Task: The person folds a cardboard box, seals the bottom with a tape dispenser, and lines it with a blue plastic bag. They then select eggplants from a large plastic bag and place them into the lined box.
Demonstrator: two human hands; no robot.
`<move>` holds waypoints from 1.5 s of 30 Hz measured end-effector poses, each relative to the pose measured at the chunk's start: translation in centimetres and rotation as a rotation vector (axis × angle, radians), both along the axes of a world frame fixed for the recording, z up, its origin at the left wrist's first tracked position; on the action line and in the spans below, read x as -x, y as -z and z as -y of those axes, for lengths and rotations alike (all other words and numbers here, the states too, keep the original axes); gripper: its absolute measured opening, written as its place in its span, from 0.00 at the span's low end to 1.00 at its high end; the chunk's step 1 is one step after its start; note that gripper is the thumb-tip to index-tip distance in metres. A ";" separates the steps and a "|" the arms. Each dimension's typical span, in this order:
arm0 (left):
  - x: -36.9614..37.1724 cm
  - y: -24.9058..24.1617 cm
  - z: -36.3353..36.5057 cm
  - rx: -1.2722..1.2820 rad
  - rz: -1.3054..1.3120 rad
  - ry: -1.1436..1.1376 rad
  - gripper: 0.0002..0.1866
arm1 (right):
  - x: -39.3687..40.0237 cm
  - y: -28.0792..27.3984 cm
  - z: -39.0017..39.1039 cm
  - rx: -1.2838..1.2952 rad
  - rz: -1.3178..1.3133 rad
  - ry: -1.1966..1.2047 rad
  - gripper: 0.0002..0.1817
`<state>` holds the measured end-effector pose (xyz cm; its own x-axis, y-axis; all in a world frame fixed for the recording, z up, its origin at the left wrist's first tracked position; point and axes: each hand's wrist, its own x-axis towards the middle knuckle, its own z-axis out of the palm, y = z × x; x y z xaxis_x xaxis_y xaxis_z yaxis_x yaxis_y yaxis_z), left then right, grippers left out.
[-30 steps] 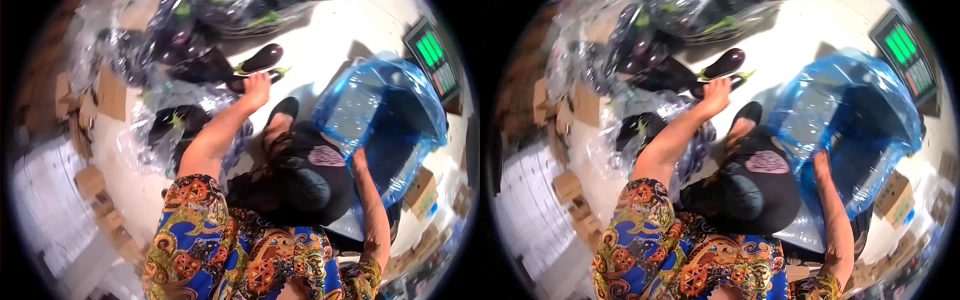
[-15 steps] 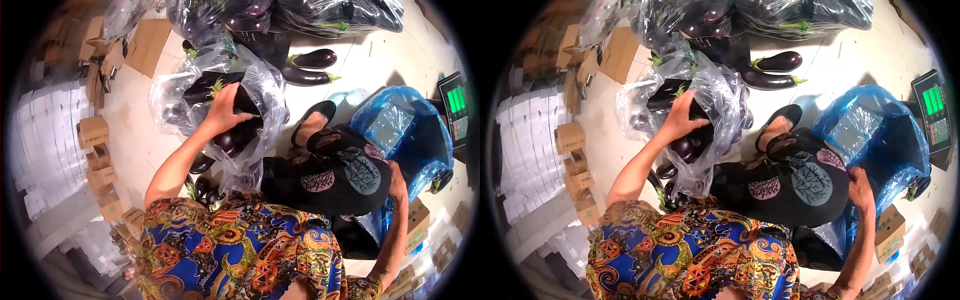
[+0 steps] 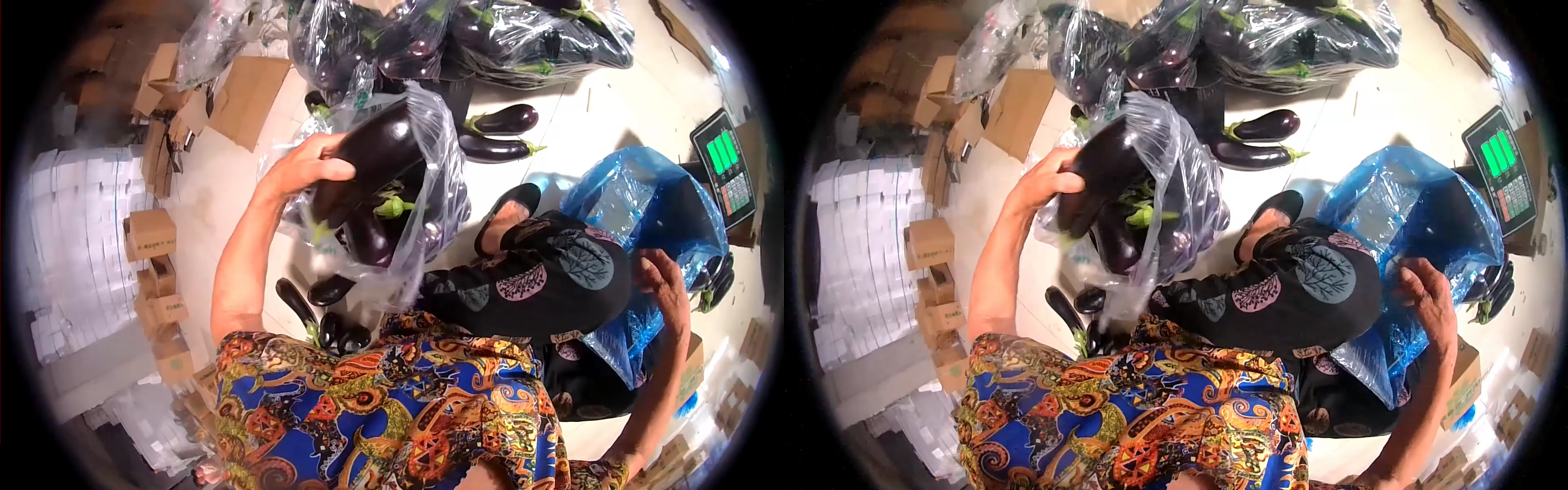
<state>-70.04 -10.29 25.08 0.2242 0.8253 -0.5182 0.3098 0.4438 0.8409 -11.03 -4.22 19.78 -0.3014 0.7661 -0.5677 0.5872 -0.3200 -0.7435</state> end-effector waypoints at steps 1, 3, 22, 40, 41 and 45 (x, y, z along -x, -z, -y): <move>-0.4 -0.2 0.5 0.008 0.125 -0.092 0.48 | 0.2 -0.3 -0.2 -0.032 0.017 -0.028 0.21; -1.5 -1.0 1.4 0.031 0.452 -0.319 0.49 | 1.1 -1.3 -0.3 -0.057 -0.008 -0.017 0.21; -30.9 -7.3 -8.3 0.220 0.519 0.225 0.33 | -7.3 4.4 2.7 -0.526 0.781 0.354 0.60; -47.8 22.2 -4.1 0.004 -0.603 0.693 0.63 | -5.1 8.2 5.0 0.065 0.428 0.309 0.43; -47.9 22.2 -4.2 -0.025 -0.649 0.711 0.63 | -4.9 7.6 4.7 0.071 0.459 0.300 0.44; -47.5 15.1 -8.8 0.142 -0.516 0.986 0.50 | -5.9 8.7 5.9 -0.186 0.577 0.229 0.45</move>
<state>-22.56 -1.46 10.01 0.4779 0.3319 -0.8133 0.8756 -0.1060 0.4712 -5.11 -10.08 11.07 0.1954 0.8759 -0.4412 0.8409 -0.3811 -0.3843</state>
